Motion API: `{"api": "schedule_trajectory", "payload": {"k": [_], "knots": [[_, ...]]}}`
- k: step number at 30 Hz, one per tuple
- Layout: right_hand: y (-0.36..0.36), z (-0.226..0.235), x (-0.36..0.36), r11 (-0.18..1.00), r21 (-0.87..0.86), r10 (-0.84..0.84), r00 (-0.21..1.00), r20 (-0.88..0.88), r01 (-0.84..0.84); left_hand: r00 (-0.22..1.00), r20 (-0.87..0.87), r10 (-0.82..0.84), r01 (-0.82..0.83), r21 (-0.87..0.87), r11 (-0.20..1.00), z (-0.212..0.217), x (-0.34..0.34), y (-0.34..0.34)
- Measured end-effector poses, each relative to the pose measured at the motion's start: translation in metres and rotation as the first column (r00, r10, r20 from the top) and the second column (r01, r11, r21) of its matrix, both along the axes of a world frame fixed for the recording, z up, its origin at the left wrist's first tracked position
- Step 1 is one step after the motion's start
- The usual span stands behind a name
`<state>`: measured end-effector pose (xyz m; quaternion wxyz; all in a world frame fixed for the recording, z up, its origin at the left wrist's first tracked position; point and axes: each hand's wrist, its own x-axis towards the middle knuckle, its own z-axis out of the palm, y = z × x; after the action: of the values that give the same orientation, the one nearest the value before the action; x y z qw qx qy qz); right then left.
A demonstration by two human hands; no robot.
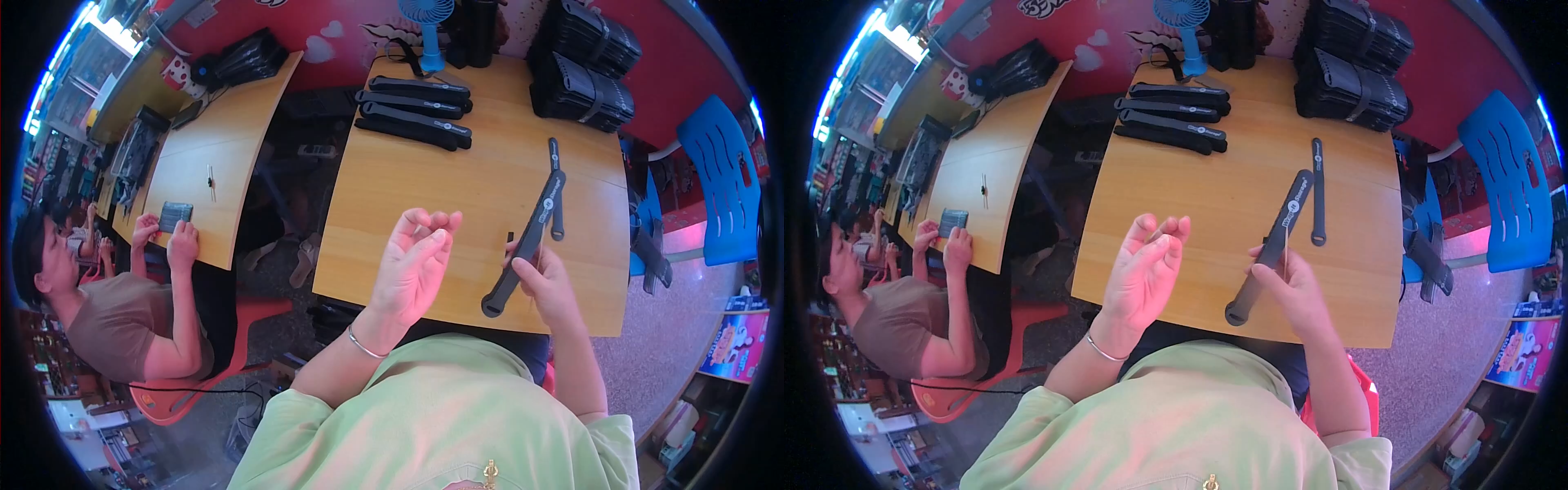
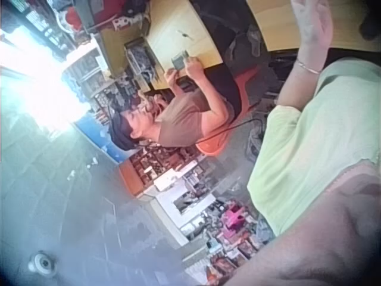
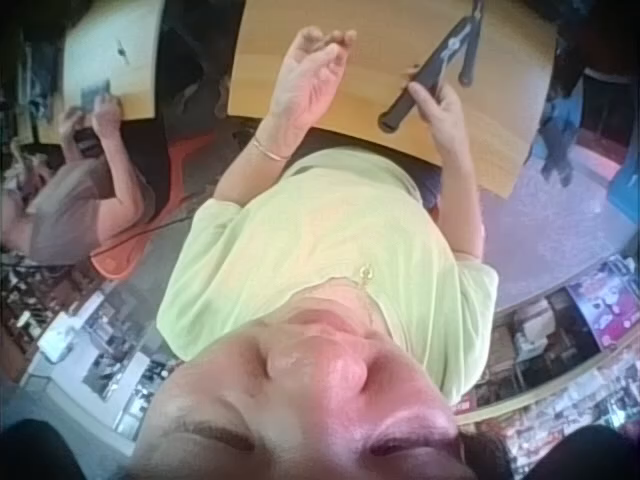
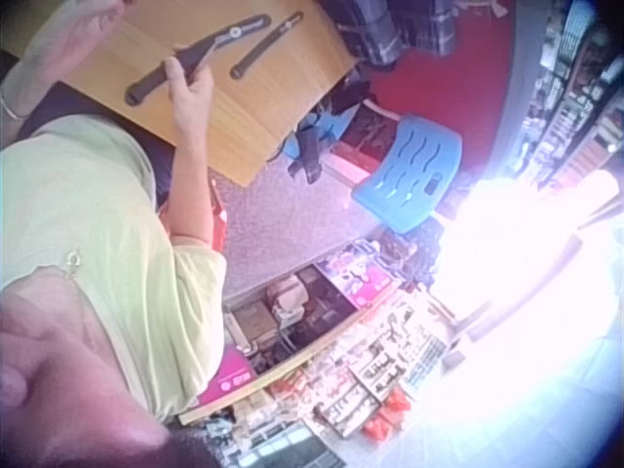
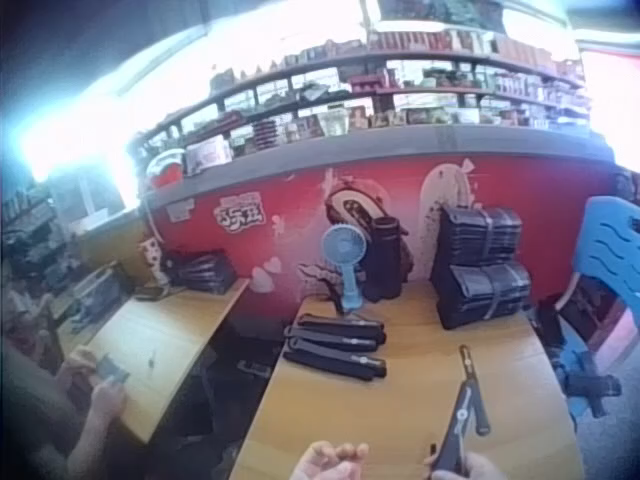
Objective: The recorder is assembling black textile straps with plastic components by threading them together at a workbench.
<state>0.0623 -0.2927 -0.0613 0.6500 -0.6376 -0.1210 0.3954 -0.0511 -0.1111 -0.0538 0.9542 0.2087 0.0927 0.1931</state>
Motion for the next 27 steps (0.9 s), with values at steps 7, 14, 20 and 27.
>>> {"api": "schedule_trajectory", "payload": {"k": [7, 14, 20, 27], "knots": [[0.007, 0.004, -0.006, 1.0, -0.016, 0.001, 0.999, -0.037, -0.002, 0.989, -0.147, -0.03, 0.034, 0.027, 0.999, -0.005, 0.002, -0.001], [0.024, 0.019, -0.006, 0.997, 0.073, 0.022, 0.997, 0.071, -0.027, 0.909, -0.309, -0.279, 0.357, 0.231, 0.905, -0.029, -0.01, -0.012], [0.031, 0.03, -0.006, 0.986, 0.096, 0.128, 0.989, 0.072, -0.135, 0.747, -0.178, -0.64, 0.664, 0.225, 0.713, -0.033, -0.017, -0.015], [0.021, 0.01, -0.003, 0.995, 0.06, 0.047, 0.882, 0.469, -0.085, 0.922, -0.022, -0.387, 0.388, 0.059, 0.92, -0.048, -0.018, -0.015]]}}
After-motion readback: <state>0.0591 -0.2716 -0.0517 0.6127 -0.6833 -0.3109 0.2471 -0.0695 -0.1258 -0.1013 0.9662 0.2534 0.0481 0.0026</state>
